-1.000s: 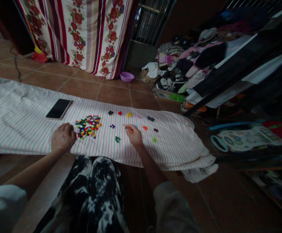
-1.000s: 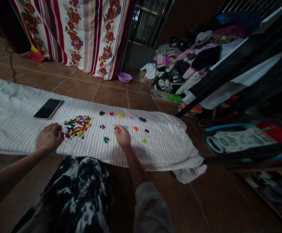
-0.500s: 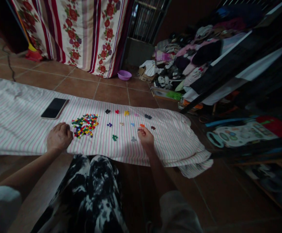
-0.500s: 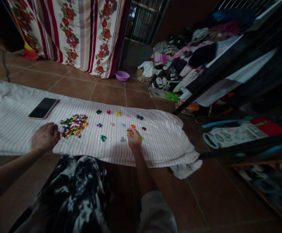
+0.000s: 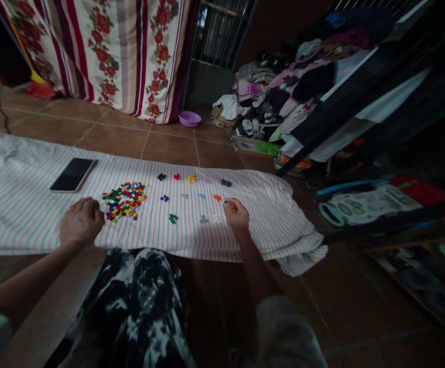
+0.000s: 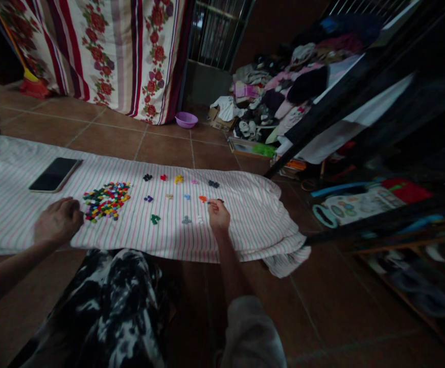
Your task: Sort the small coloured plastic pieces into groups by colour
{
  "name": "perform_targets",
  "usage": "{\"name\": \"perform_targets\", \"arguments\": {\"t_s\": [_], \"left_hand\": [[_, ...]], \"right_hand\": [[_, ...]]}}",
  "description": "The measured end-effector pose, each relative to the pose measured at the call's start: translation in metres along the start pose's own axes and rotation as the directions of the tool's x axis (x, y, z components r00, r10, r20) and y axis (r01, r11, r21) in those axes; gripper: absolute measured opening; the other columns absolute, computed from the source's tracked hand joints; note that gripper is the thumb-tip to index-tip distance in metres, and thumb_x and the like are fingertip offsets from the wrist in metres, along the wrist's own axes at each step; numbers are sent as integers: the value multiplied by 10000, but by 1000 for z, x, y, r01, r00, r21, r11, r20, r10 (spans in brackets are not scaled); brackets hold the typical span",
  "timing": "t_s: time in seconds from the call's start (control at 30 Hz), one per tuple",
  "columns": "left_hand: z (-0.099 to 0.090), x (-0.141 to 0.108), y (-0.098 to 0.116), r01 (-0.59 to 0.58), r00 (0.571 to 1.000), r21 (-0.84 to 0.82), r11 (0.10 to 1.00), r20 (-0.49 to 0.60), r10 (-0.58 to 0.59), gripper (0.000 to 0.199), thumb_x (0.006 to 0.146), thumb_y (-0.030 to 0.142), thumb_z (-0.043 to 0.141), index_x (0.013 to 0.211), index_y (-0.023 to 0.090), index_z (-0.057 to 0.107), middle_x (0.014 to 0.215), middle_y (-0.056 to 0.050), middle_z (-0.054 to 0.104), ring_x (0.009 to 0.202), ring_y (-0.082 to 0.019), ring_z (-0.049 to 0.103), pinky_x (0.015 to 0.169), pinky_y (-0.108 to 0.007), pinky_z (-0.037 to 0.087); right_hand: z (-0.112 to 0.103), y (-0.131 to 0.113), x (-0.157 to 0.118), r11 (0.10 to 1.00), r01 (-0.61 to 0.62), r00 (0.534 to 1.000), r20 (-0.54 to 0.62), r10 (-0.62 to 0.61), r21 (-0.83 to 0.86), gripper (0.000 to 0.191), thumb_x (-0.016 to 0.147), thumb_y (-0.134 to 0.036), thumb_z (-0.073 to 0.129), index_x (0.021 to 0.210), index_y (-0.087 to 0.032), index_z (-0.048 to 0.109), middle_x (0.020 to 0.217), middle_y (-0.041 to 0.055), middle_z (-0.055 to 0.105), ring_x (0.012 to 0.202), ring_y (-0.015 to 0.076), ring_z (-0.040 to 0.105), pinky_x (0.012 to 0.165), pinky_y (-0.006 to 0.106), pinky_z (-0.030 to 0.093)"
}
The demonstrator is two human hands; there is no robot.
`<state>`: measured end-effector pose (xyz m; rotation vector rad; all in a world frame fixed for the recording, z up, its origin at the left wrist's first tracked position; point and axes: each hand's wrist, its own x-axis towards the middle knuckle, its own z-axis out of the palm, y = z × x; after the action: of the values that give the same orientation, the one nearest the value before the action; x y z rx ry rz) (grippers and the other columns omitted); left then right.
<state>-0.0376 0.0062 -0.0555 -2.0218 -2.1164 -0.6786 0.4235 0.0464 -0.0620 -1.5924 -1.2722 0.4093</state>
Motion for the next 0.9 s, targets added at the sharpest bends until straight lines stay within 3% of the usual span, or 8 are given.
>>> {"name": "perform_targets", "arguments": {"t_s": [0.1,0.27,0.57,0.73,0.9], "left_hand": [[-2,1,0,-13,999,21,1000,48,12,238,853,281,360,897,195,577,1074,-167,634,1026,-340,585,907,-502,475],[1,1,-2,-3,1000,15,1000,15,3,255,826,294,395,939,187,597,1132,-174,627,1101,-335,576,975,-483,457],[10,-1,-9,-28,999,40,999,-37,29,286,844,306,393,984,169,602,1178,-187,628,1120,-352,581,979,-520,474],[14,-1,-12,-41,998,41,998,-55,43,292,837,302,410,1008,161,600,1180,-195,628,1125,-359,582,984,-527,475],[14,-2,-12,-50,996,41,998,-65,53,265,828,300,420,995,191,594,1161,-166,636,1123,-337,584,988,-504,477]], "right_hand": [[-1,2,16,997,14,1000,-5,-14,-82,287,745,-346,538,913,-167,687,858,65,714,773,180,649,786,310,524],[0,-4,45,964,-8,1000,-13,5,-265,243,753,-255,529,926,-173,679,859,57,715,773,181,651,769,293,501],[-1,3,84,805,-38,999,-5,44,-592,216,794,-162,512,925,-184,683,903,72,723,836,191,649,774,280,457],[5,4,101,773,-57,997,5,78,-632,226,812,-177,527,962,-185,697,950,81,729,888,201,658,784,277,467],[11,8,107,806,-51,995,42,94,-590,279,804,-178,507,990,-191,715,958,75,732,901,193,662,819,271,477]]}}
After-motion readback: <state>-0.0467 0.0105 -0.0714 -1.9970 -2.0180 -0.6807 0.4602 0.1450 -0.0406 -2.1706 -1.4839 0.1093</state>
